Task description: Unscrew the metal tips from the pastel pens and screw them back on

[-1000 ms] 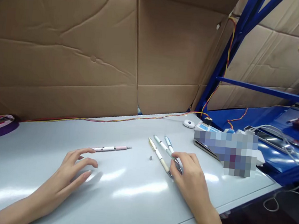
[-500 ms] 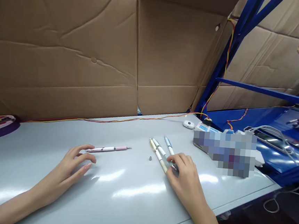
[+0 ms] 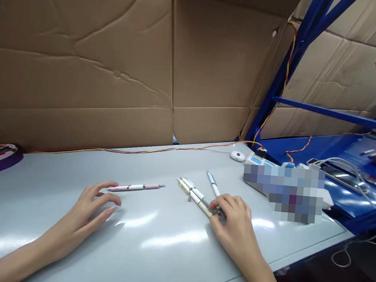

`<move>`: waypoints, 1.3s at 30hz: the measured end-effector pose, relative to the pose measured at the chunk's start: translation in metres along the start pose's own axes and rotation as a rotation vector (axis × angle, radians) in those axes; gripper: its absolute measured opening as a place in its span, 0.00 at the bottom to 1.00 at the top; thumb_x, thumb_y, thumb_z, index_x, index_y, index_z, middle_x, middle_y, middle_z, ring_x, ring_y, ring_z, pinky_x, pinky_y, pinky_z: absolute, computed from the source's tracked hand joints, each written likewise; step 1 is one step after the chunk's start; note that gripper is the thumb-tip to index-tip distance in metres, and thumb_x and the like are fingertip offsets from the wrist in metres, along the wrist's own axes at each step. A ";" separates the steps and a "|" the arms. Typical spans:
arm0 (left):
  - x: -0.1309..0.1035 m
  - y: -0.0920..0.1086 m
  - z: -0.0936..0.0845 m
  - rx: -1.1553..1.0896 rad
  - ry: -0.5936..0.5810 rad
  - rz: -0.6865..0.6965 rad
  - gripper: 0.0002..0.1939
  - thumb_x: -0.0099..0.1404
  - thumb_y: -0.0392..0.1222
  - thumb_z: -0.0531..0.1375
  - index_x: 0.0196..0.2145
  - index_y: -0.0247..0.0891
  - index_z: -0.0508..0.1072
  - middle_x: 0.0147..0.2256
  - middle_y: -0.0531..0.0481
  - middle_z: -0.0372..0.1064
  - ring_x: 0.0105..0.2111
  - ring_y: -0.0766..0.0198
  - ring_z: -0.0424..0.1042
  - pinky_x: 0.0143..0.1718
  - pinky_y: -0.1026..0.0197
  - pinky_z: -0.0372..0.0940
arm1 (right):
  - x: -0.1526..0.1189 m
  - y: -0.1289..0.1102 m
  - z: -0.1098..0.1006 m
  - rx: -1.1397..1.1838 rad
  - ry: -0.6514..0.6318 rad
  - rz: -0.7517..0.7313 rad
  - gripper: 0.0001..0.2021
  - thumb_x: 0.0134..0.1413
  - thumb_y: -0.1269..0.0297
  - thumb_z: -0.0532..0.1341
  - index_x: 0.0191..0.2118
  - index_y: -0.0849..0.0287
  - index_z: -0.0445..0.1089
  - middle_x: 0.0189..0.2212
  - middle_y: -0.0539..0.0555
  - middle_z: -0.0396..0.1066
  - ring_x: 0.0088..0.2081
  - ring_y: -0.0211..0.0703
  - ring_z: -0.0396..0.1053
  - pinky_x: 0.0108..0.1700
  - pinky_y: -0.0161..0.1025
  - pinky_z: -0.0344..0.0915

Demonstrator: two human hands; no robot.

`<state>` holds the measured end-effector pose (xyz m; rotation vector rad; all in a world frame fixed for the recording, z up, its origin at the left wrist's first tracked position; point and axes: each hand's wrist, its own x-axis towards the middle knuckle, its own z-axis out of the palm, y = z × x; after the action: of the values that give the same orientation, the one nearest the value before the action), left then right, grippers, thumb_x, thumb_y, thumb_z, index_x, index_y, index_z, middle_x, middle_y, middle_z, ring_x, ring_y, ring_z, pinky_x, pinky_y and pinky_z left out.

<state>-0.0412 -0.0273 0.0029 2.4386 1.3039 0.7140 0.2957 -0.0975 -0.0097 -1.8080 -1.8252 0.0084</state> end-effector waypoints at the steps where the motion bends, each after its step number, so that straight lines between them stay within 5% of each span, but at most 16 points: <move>1: 0.000 0.000 0.000 0.002 -0.002 -0.005 0.15 0.71 0.49 0.46 0.40 0.46 0.70 0.54 0.48 0.56 0.51 0.49 0.58 0.44 0.48 0.66 | 0.000 0.000 0.000 0.004 0.013 0.007 0.06 0.50 0.71 0.53 0.31 0.54 0.65 0.33 0.51 0.70 0.38 0.50 0.64 0.46 0.50 0.56; 6: 0.000 0.000 0.000 -0.001 -0.002 0.009 0.14 0.72 0.48 0.46 0.40 0.46 0.70 0.54 0.48 0.55 0.52 0.49 0.57 0.44 0.50 0.65 | -0.001 0.005 0.003 -0.104 0.139 0.040 0.10 0.58 0.58 0.54 0.38 0.53 0.70 0.39 0.55 0.70 0.42 0.54 0.64 0.45 0.52 0.57; 10: 0.000 -0.002 0.001 -0.003 -0.027 -0.012 0.15 0.72 0.49 0.45 0.42 0.46 0.69 0.55 0.47 0.53 0.54 0.48 0.54 0.44 0.48 0.64 | -0.002 0.008 0.007 -0.167 0.098 -0.030 0.12 0.56 0.54 0.58 0.42 0.51 0.73 0.47 0.57 0.67 0.48 0.58 0.60 0.48 0.56 0.57; 29: 0.000 -0.012 0.006 0.074 -0.089 0.018 0.14 0.72 0.48 0.46 0.50 0.48 0.65 0.60 0.51 0.54 0.61 0.50 0.48 0.56 0.45 0.56 | 0.000 0.013 0.010 0.009 0.068 -0.115 0.06 0.58 0.62 0.56 0.39 0.52 0.68 0.38 0.53 0.72 0.48 0.55 0.64 0.49 0.55 0.60; 39: 0.001 -0.015 0.003 0.049 -0.141 0.039 0.16 0.72 0.44 0.48 0.56 0.48 0.61 0.49 0.49 0.64 0.48 0.54 0.64 0.46 0.55 0.65 | -0.003 0.003 0.009 -0.079 -0.086 -0.362 0.20 0.63 0.62 0.54 0.60 0.52 0.58 0.58 0.53 0.62 0.62 0.52 0.51 0.58 0.55 0.59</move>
<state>-0.0492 -0.0180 -0.0066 2.5085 1.2367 0.5149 0.2944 -0.0967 -0.0199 -1.5230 -2.2177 -0.1253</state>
